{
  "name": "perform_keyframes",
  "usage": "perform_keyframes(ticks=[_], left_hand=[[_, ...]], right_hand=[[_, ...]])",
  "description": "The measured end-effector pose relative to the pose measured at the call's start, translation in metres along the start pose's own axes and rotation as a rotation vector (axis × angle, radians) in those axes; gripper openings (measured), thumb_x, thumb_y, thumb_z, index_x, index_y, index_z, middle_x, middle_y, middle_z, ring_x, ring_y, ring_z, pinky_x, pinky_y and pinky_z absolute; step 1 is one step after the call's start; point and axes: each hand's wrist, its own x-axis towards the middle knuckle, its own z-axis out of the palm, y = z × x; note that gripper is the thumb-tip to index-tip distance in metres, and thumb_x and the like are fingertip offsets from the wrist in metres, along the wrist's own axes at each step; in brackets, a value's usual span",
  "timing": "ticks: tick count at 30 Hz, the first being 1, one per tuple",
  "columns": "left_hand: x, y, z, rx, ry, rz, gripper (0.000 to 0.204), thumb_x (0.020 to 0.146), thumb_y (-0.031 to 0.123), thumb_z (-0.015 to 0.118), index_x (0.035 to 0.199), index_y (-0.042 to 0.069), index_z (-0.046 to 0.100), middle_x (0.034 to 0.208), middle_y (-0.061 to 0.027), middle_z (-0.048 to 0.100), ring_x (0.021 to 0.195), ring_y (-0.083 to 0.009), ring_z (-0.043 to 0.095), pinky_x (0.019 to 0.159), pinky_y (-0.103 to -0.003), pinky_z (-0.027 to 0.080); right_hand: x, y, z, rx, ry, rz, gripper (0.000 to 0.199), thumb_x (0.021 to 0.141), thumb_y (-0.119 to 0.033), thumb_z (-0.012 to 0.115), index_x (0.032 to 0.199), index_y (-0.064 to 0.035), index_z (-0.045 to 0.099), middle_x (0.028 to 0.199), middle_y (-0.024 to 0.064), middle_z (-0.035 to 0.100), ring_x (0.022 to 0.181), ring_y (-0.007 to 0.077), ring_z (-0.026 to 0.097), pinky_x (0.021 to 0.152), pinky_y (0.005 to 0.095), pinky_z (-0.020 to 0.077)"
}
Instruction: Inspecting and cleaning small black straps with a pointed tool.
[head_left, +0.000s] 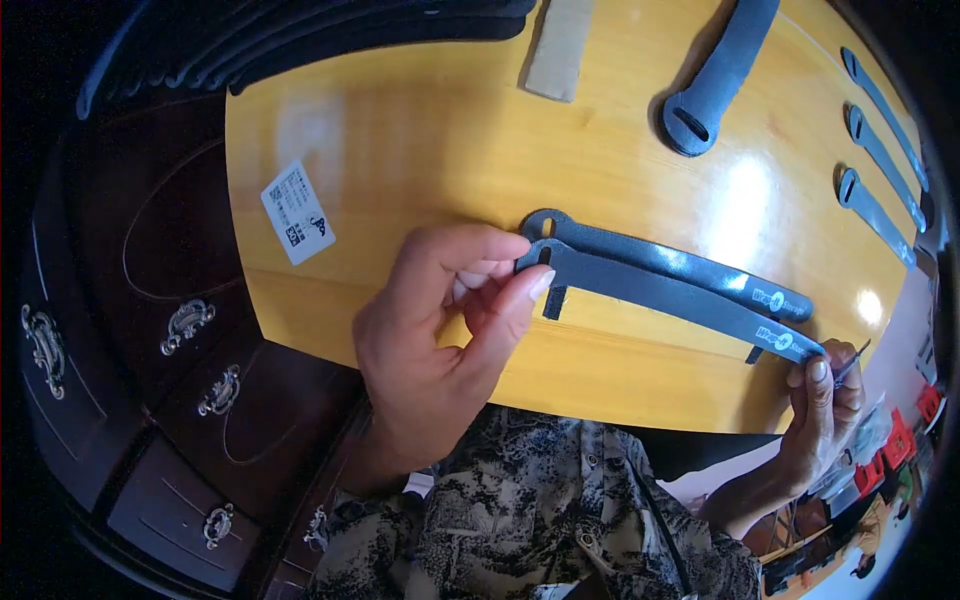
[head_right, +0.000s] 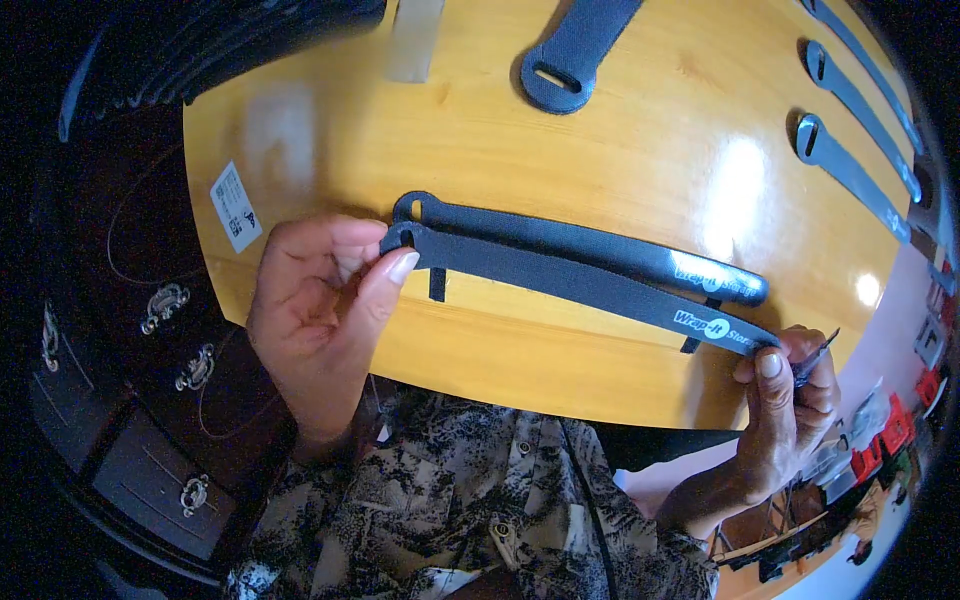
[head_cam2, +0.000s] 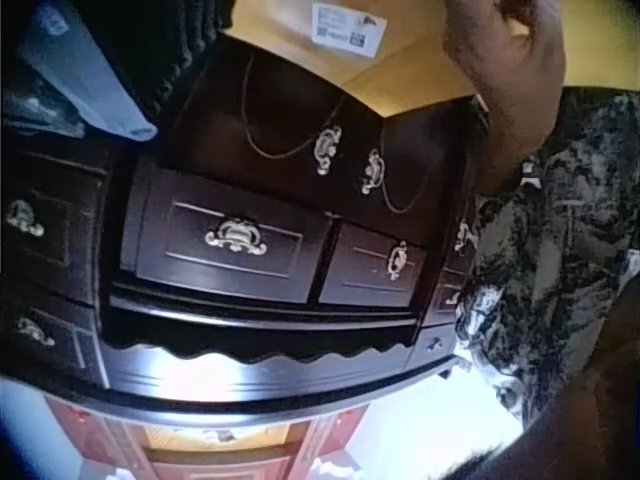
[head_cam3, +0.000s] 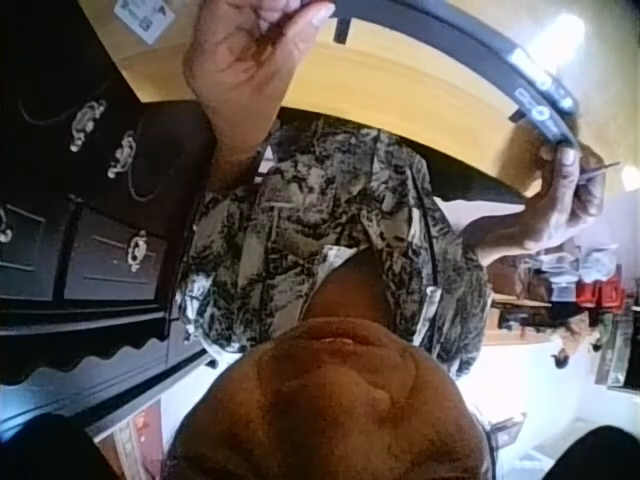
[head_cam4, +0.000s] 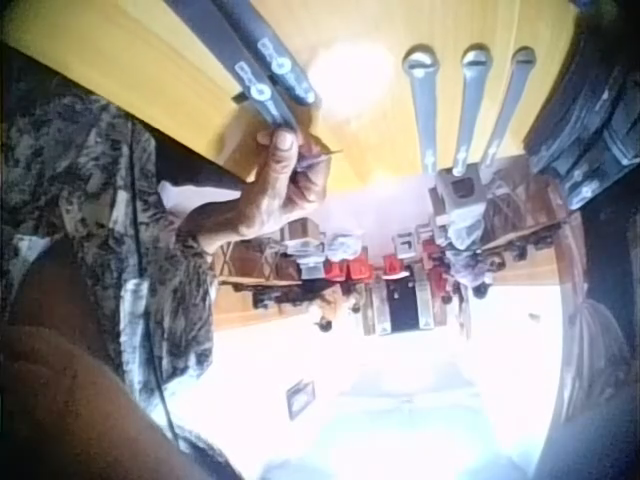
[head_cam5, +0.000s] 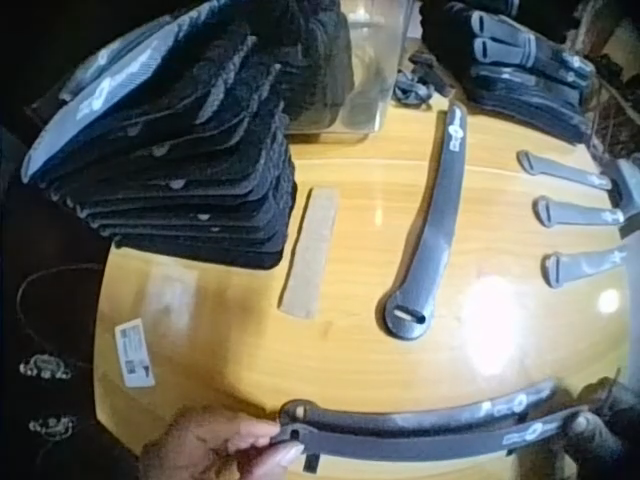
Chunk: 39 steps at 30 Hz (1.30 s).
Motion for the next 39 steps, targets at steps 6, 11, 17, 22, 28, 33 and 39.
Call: perform_keyframes(ticks=[6, 11, 17, 22, 28, 33, 39], left_hand=[[0.0004, 0.0010, 0.0012, 0.024, -0.010, -0.013, 0.023, 0.079, -0.004, 0.068, 0.098, 0.001, 0.056, 0.077, -0.0015, 0.059, 0.066, -0.0030, 0.054, 0.055, -0.017, 0.043], [0.0003, -0.0014, 0.0037, 0.054, 0.020, -0.007, 0.023, 0.079, -0.003, 0.068, 0.098, 0.002, 0.057, 0.077, -0.0018, 0.059, 0.066, -0.0029, 0.054, 0.054, -0.017, 0.043], [0.0010, 0.0021, 0.0037, 0.049, 0.008, -0.023, 0.023, 0.079, -0.004, 0.068, 0.098, 0.003, 0.056, 0.077, -0.0022, 0.060, 0.066, -0.0030, 0.055, 0.052, -0.017, 0.042], [0.0008, -0.0015, 0.0060, 0.066, 0.013, -0.025, 0.022, 0.080, -0.003, 0.067, 0.098, 0.003, 0.056, 0.077, -0.0028, 0.061, 0.065, -0.0032, 0.055, 0.052, -0.017, 0.042], [0.0019, 0.0041, 0.0064, 0.075, 0.027, -0.059, 0.022, 0.080, -0.003, 0.068, 0.097, 0.004, 0.056, 0.076, -0.0026, 0.060, 0.064, -0.0029, 0.054, 0.051, -0.017, 0.041], [0.0013, 0.0031, 0.0070, 0.094, 0.018, -0.072, 0.022, 0.080, -0.002, 0.067, 0.097, 0.004, 0.056, 0.076, -0.0024, 0.060, 0.064, -0.0026, 0.054, 0.050, -0.017, 0.041], [0.0027, 0.0037, 0.0094, 0.114, 0.031, -0.057, 0.021, 0.080, -0.002, 0.067, 0.098, 0.004, 0.056, 0.077, -0.0028, 0.059, 0.063, -0.0023, 0.053, 0.049, -0.018, 0.041]], right_hand=[[0.0032, 0.0022, 0.0029, 0.023, -0.006, -0.072, 0.020, 0.084, -0.020, 0.066, 0.079, -0.0056, 0.054, 0.069, -0.0009, 0.049, 0.060, 0.0058, 0.043, 0.052, 0.0175, 0.0283], [0.0039, 0.0038, 0.0046, 0.016, 0.011, -0.077, 0.019, 0.084, -0.019, 0.066, 0.079, -0.0058, 0.053, 0.069, -0.0015, 0.046, 0.060, 0.0054, 0.041, 0.052, 0.0178, 0.0275], [0.0056, 0.0075, 0.0034, 0.036, 0.011, -0.110, 0.018, 0.083, -0.017, 0.067, 0.079, -0.0062, 0.053, 0.071, -0.0022, 0.044, 0.058, 0.0045, 0.038, 0.050, 0.0177, 0.0253], [0.0054, 0.0093, 0.0037, 0.030, 0.015, -0.101, 0.017, 0.083, -0.016, 0.067, 0.079, -0.0064, 0.053, 0.071, -0.0024, 0.044, 0.058, 0.0042, 0.037, 0.049, 0.0177, 0.0246], [0.0072, 0.0087, 0.0044, 0.046, 0.016, -0.115, 0.017, 0.083, -0.015, 0.067, 0.079, -0.0063, 0.053, 0.071, -0.0029, 0.042, 0.057, 0.0040, 0.036, 0.049, 0.0178, 0.0239], [0.0071, 0.0091, 0.0036, 0.037, 0.012, -0.096, 0.018, 0.083, -0.015, 0.067, 0.079, -0.0063, 0.052, 0.070, -0.0031, 0.042, 0.057, 0.0038, 0.035, 0.049, 0.0177, 0.0236], [0.0071, 0.0087, 0.0041, 0.010, 0.017, -0.103, 0.019, 0.083, -0.015, 0.067, 0.077, -0.0058, 0.052, 0.070, -0.0026, 0.042, 0.058, 0.0041, 0.035, 0.049, 0.0180, 0.0242]])
